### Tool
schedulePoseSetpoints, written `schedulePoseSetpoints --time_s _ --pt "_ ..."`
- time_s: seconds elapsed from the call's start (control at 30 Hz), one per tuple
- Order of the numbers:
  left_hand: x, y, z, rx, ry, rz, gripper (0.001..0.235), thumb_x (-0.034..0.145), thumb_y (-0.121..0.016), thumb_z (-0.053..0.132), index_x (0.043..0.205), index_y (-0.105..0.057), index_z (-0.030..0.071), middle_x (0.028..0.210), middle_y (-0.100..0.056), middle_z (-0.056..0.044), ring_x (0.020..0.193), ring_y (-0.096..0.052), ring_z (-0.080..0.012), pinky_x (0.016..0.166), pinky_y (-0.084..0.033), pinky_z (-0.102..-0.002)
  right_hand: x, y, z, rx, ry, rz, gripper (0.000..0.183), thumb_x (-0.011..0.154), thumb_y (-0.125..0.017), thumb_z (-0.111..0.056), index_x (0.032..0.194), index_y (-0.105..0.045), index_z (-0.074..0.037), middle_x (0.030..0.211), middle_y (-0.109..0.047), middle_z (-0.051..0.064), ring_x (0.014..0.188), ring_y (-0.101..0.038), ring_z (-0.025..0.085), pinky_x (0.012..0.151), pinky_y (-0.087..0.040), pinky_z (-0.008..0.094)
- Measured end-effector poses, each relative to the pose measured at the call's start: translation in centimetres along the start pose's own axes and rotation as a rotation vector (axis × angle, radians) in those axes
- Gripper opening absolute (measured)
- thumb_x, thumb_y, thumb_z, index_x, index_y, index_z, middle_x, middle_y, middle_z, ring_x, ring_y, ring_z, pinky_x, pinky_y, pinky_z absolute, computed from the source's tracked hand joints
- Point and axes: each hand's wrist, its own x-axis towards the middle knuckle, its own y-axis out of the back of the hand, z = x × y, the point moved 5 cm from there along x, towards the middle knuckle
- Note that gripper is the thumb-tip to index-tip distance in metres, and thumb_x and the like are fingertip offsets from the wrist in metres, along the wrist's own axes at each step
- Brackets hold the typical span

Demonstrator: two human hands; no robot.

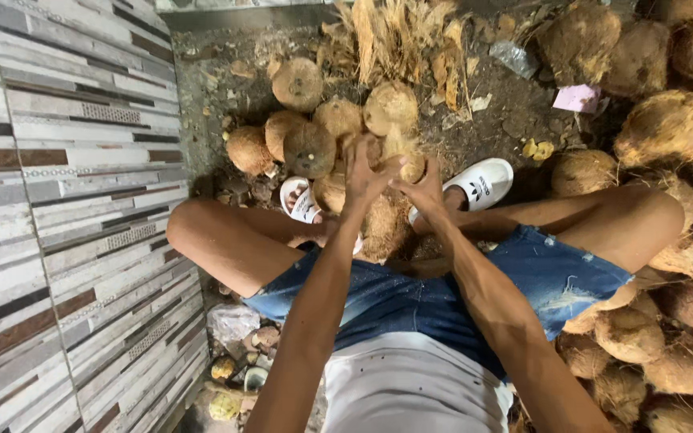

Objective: The person sits cross-legged on the floor and peels the fibrous husk off several coconuts by hand. They pull away the husk fibers and place the removed material on the floor, repeating the process for multiple coconuts.

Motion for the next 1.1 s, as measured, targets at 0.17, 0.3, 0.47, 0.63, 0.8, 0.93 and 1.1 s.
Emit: schedulePoseSetpoints --time_s 0.17,0.3,0.47,0.63,0.8,0.93,1.1 --pt "0.3 -0.6 -1.1 -0.014 0.118 -0.227 0.116 0.054 -0.096 0.046 0.145 -0.039 0.001 0.14 -0.046 -0.029 0.136 -0.042 -0.0472 0.117 -0.031 -0.057 -0.7 -1.8 0.1 0.019 -0.05 -0.183 0.104 0.062 -0.091 -0.006 0.144 -0.028 0.006 0.136 -0.046 0.035 0.129 -0.046 0.051 0.11 -0.038 0.061" --pt "-1.0 -0.7 -1.3 -0.01 0.201 -0.178 0.109 0.063 -0.09 0.036 0.148 -0.034 -0.004 0.147 -0.037 -0.031 0.141 -0.033 -0.0485 0.12 -0.025 -0.055 0.2 -1.7 -0.3 0.034 -0.058 -0.24 0.106 0.06 -0.088 -0.004 0.146 -0.026 0.006 0.138 -0.044 0.036 0.13 -0.045 0.053 0.109 -0.038 0.063" --pt "-1.1 -1.1 -1.3 -0.058 0.172 -0.294 0.128 0.059 -0.092 0.056 0.154 -0.028 0.001 0.155 -0.027 -0.027 0.148 -0.022 -0.0452 0.124 -0.014 -0.055 -0.5 -1.7 0.4 -0.005 0.007 -0.339 0.11 0.065 -0.082 0.006 0.151 -0.012 0.008 0.146 -0.031 0.044 0.137 -0.031 0.06 0.113 -0.024 0.071" --pt "-0.5 -0.7 -1.6 -0.101 0.137 -0.293 0.128 0.053 -0.099 0.052 0.155 -0.033 0.012 0.155 -0.028 -0.022 0.148 -0.023 -0.0445 0.124 -0.017 -0.054 -0.7 -0.4 -0.9 -0.084 -0.07 -0.269 0.106 0.072 -0.083 -0.002 0.157 -0.019 -0.004 0.16 -0.015 0.028 0.147 -0.013 0.049 0.12 -0.016 0.065" --pt "-0.2 -1.8 -1.7 -0.042 0.255 -0.287 0.128 0.054 -0.098 0.056 0.156 -0.03 0.021 0.159 -0.025 -0.015 0.15 -0.023 -0.0357 0.124 -0.019 -0.05 0.3 0.9 -1.8 -0.195 0.072 -0.235 0.099 0.076 -0.082 -0.016 0.155 -0.026 -0.001 0.155 -0.015 0.032 0.143 -0.015 0.058 0.115 -0.021 0.072" --pt "-1.1 -3.1 -1.7 -0.024 0.287 -0.22 0.118 0.063 -0.094 0.053 0.157 -0.028 0.027 0.156 -0.026 -0.026 0.145 -0.026 -0.0492 0.117 -0.028 -0.059 -0.2 2.0 -5.5 -0.127 0.224 -0.199 0.081 0.079 -0.064 0.008 0.151 -0.031 -0.007 0.145 -0.026 0.025 0.137 -0.024 0.047 0.111 -0.021 0.065" --pt "-1.5 -4.6 -1.6 0.079 0.261 -0.143 0.115 0.065 -0.093 0.046 0.157 -0.028 0.024 0.154 -0.028 -0.03 0.142 -0.029 -0.055 0.111 -0.035 -0.065 2.5 1.9 -5.3 -0.26 0.518 0.132 0.012 0.1 -0.066 -0.017 0.102 -0.06 -0.007 0.088 -0.051 0.007 0.076 -0.06 0.025 0.065 -0.05 0.036"
